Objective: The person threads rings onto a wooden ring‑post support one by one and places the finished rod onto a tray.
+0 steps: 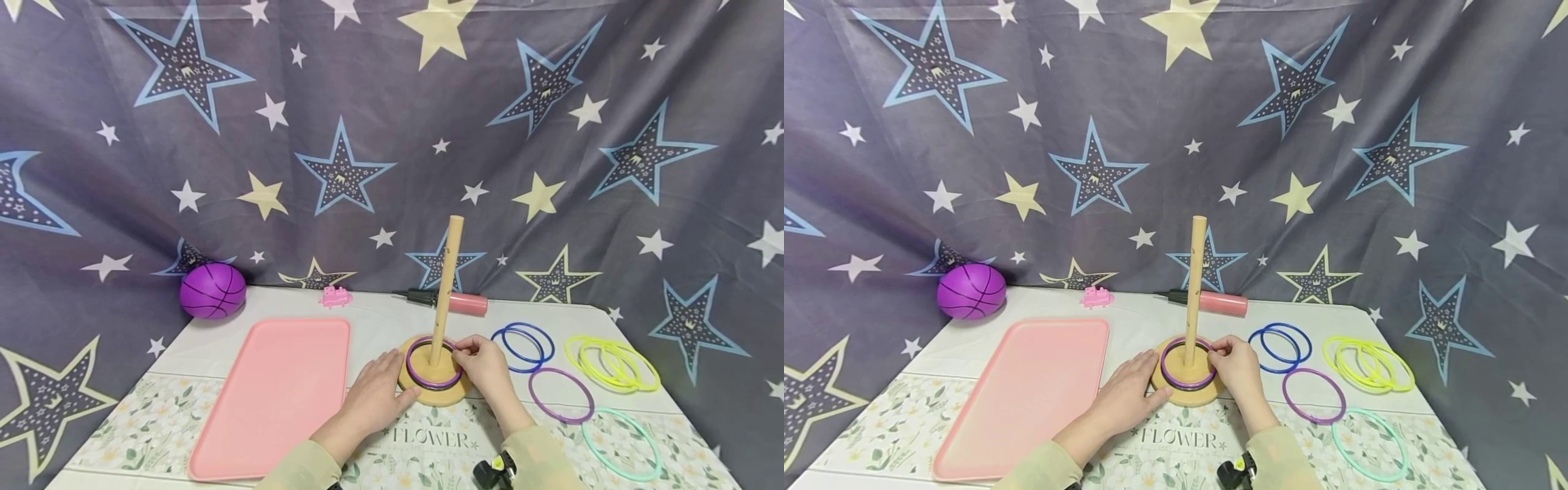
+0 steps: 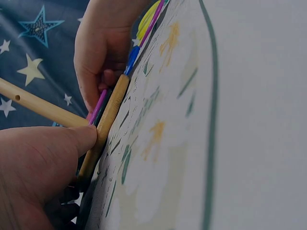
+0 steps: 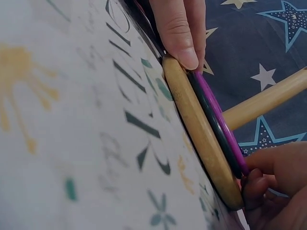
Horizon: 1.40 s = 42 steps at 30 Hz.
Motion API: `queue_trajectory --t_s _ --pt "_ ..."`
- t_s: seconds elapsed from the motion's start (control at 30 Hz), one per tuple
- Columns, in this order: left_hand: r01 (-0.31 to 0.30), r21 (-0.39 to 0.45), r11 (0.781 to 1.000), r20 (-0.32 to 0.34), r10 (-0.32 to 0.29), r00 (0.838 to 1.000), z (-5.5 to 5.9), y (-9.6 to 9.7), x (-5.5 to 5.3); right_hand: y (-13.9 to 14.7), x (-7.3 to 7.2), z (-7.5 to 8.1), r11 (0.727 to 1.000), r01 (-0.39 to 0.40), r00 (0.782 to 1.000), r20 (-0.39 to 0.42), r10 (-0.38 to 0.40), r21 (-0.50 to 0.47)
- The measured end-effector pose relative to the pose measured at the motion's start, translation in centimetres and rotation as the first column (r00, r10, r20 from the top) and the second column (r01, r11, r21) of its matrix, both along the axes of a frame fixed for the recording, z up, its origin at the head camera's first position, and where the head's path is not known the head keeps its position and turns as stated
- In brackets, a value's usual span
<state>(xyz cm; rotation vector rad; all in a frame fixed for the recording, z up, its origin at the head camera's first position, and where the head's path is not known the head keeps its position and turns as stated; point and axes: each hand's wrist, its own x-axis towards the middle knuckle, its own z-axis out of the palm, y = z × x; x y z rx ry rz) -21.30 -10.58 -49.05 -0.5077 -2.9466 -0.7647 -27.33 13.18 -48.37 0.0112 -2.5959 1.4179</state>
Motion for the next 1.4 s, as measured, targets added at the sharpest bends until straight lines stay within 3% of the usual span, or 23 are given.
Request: queue_trajectory --t_s 0.63,0.93,1.4 --pt "0.001 0.011 1.0 0.0 -0.001 1.0 0.0 0.1 0.2 0.3 0.6 0.5 0.983 -0.009 0.997 0.076 0.023 -0.182" --pt "0.0 0.013 1.0 -0.004 0.0 1.0 0.0 -0.1 0.1 1.2 1.0 1.9 0.983 -0.004 0.999 0.045 0.012 -0.181" --pt "0.004 0.007 1.0 0.002 -0.004 1.0 0.0 -0.2 0.0 4.7 2.8 4.3 0.998 -0.018 1.0 0.022 0.019 -0.063"
